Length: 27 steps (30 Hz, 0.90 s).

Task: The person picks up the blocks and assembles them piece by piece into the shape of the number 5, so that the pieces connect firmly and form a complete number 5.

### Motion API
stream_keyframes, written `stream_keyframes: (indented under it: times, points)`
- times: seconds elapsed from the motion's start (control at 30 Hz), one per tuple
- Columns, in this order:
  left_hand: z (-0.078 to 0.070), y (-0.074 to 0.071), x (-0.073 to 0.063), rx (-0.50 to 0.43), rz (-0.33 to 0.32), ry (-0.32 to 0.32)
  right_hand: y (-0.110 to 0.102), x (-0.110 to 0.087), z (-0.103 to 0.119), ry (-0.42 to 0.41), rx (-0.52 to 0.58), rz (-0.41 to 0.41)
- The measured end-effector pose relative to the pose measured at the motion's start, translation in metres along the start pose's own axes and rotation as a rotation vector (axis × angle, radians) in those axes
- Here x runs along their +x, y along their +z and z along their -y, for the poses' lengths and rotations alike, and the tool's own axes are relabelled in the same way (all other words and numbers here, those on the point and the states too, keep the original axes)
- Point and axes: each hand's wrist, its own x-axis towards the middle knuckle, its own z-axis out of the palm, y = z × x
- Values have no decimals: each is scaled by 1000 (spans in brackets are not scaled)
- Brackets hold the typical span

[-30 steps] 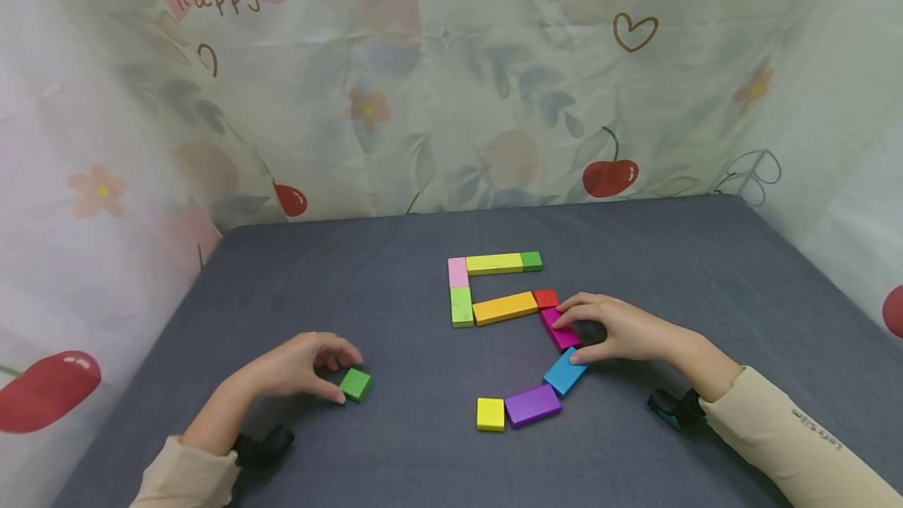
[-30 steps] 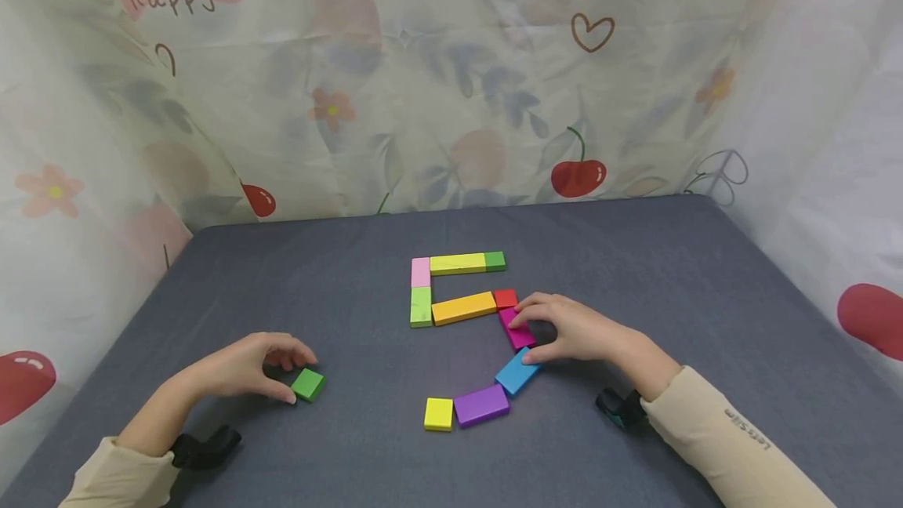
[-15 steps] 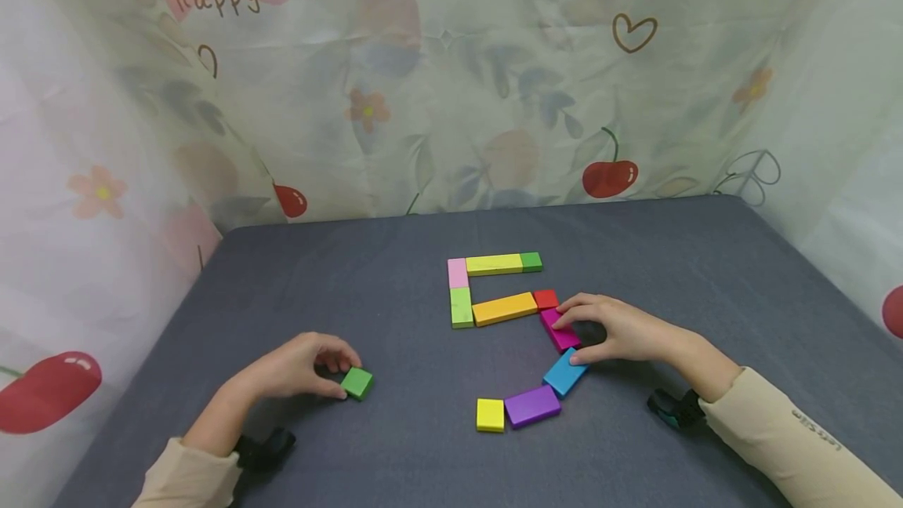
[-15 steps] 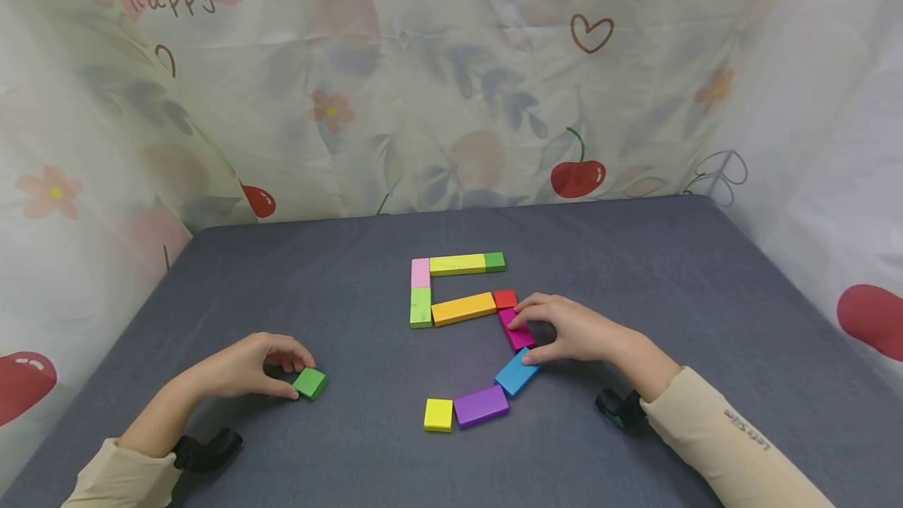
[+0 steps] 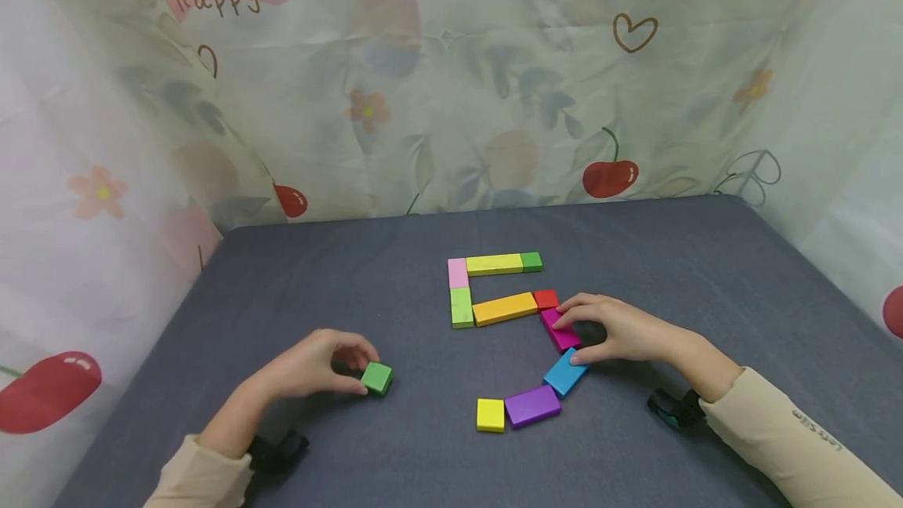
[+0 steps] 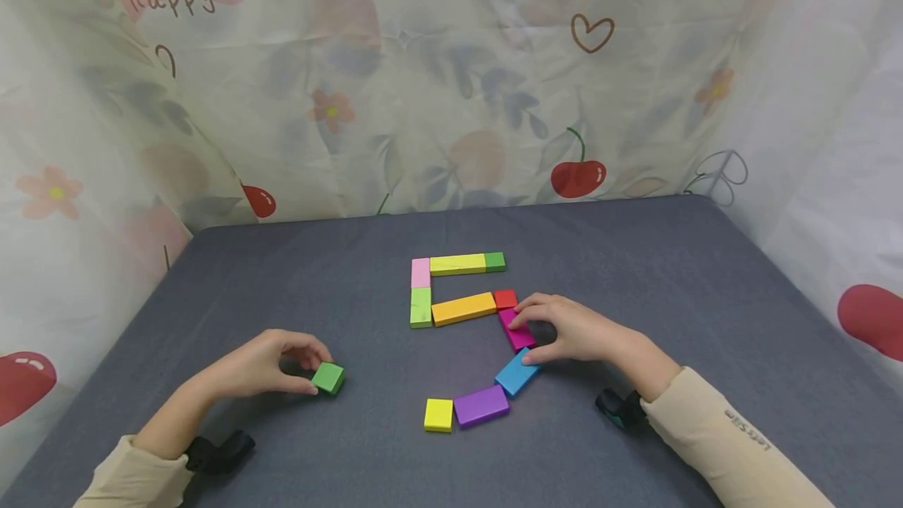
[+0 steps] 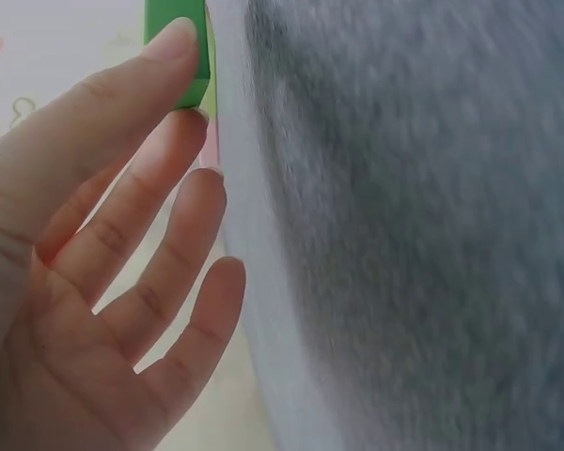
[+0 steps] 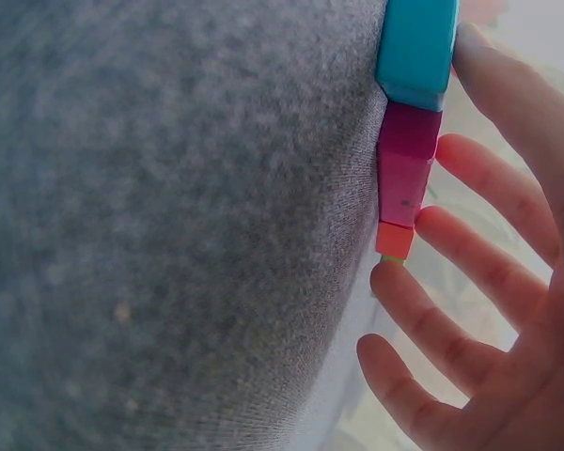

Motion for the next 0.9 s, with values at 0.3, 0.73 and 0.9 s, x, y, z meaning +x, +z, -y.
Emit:
stream_keyframes:
  times: [0.3,0.73,0.9]
  points:
    - [-14,11,9,-1,-20,35,0,0,0,0,-2,1]
    - [-32,26,20,0,8,46,1,-1,-2,-10,5,-3]
    - [-37,30,23,6,21,31,1,0,-2,-17,1,-5]
